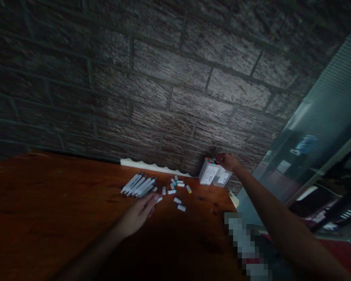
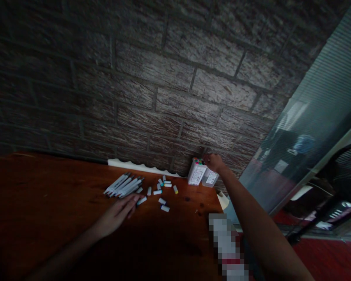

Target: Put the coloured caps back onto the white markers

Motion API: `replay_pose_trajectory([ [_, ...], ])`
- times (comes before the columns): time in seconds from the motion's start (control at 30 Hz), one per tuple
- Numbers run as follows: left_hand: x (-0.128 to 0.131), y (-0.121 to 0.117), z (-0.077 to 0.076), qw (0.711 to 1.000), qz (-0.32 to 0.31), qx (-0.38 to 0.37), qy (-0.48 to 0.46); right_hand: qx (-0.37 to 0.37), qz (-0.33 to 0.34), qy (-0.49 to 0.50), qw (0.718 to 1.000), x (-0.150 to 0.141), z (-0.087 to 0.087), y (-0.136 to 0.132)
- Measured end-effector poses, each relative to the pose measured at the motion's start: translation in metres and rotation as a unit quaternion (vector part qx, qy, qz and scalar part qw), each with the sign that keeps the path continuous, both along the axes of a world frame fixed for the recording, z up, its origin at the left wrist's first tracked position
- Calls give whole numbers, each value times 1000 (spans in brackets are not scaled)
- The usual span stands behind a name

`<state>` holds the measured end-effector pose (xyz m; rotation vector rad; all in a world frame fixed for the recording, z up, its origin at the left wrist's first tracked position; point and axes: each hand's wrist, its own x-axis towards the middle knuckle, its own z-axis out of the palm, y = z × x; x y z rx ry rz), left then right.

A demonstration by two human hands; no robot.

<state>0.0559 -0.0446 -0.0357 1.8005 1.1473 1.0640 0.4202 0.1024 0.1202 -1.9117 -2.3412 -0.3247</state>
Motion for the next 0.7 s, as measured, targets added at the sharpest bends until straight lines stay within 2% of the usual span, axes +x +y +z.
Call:
replay_pose_trajectory([
  [0.07,0,0,0,1000,-4,-1,7,6,-10,26,1000,-3,5,6],
  [0.2,0,0,1,1000,1,-4,14,-45,-24,66,996,-15,10,21],
  [0.47,-1,1,-1,1000,5,-11,12,-102,-25,44,993,-26,21,43],
  [0.7,0,0,-1,1000,3,-11,21,-71,-50,-3,996,-26,23,40],
])
